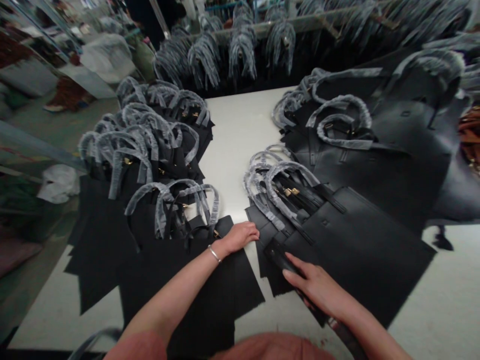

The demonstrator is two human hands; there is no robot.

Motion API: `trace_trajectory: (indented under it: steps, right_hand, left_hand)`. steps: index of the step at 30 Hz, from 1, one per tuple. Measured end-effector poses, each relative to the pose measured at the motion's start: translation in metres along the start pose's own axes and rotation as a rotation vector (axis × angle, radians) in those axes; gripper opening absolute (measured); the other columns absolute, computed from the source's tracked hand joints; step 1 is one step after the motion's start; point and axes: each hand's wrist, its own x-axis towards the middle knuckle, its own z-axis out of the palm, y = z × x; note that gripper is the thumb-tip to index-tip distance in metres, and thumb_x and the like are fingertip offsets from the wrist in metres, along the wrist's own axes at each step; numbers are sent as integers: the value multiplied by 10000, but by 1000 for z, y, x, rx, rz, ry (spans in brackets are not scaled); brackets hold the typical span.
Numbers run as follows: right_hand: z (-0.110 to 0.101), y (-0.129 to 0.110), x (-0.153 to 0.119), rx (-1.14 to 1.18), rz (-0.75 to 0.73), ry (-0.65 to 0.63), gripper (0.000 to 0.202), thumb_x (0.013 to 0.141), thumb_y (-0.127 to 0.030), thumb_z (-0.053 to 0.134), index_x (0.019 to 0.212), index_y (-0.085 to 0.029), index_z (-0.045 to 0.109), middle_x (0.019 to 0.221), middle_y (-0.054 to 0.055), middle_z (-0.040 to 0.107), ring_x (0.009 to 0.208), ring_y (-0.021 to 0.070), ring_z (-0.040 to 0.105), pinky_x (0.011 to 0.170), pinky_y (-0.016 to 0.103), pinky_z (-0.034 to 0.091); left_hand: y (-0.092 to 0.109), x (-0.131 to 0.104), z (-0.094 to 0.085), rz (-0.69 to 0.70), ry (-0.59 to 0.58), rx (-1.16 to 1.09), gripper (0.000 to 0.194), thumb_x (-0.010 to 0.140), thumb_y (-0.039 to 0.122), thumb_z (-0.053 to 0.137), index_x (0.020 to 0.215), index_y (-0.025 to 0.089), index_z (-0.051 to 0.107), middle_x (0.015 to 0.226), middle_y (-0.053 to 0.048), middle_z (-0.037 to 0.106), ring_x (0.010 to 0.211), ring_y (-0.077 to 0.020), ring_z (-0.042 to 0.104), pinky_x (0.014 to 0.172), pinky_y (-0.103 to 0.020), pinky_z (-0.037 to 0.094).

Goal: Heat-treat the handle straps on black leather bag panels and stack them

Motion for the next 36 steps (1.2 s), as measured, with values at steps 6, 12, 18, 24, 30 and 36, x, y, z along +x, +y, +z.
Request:
trace_trajectory:
  steps: [6, 12, 18, 24, 30, 36]
  right_hand:
    - [1, 3, -1, 5, -9, 4, 673, 890, -537, 464, 1471, -213, 362, 540, -40, 528, 452, 144, 534, 440, 229, 399]
    - [0, 1, -1, -26, -9, 11, 666, 892, -531, 470, 1465, -203, 375, 570, -32, 546, 477, 144, 550, 464, 234, 416]
    - [0, 1, -2, -38, -35, 17, 664, 893, -535, 465, 1459, -195, 391, 620, -14, 595, 485, 147, 558, 487, 248, 435]
    - [0, 6, 1, -48, -46, 18, 665, 897, -541, 464, 1456, -188, 395, 611, -13, 588, 501, 152, 575, 484, 244, 436]
    - [-1, 7, 6, 87, 11, -39, 696, 888, -518, 480, 1479, -178, 335, 578, -39, 532, 429, 135, 540, 405, 232, 422]
    - [4, -29, 23, 52, 18, -9, 689, 878, -499, 498, 1464, -160, 369, 572, -16, 588, 415, 156, 568, 371, 242, 427]
  left_hand:
    - [-5, -3, 0, -2, 50, -28, 181, 946, 341, 509, 982, 236, 651, 946, -5, 611, 904, -136, 576, 768, -212, 417]
    - [3, 4, 1, -34, 32, -75, 160, 910, 316, 574, 813, 220, 656, 832, 5, 582, 803, -130, 576, 700, -202, 411]
    - [-5, 12, 0, -244, 246, -149, 226, 935, 274, 488, 792, 175, 632, 794, -3, 594, 674, -114, 578, 636, -204, 436]
    - [16, -21, 13, -380, 489, -156, 358, 981, 285, 337, 817, 151, 627, 792, -49, 623, 717, -144, 595, 662, -244, 467]
    - [83, -48, 62, 400, 153, -55, 270, 947, 253, 462, 1173, 157, 575, 1104, -84, 650, 1077, -180, 574, 959, -298, 446]
    - [99, -39, 74, 255, 73, -7, 316, 940, 313, 497, 1213, 160, 535, 1222, -72, 608, 1253, -201, 460, 1084, -341, 334]
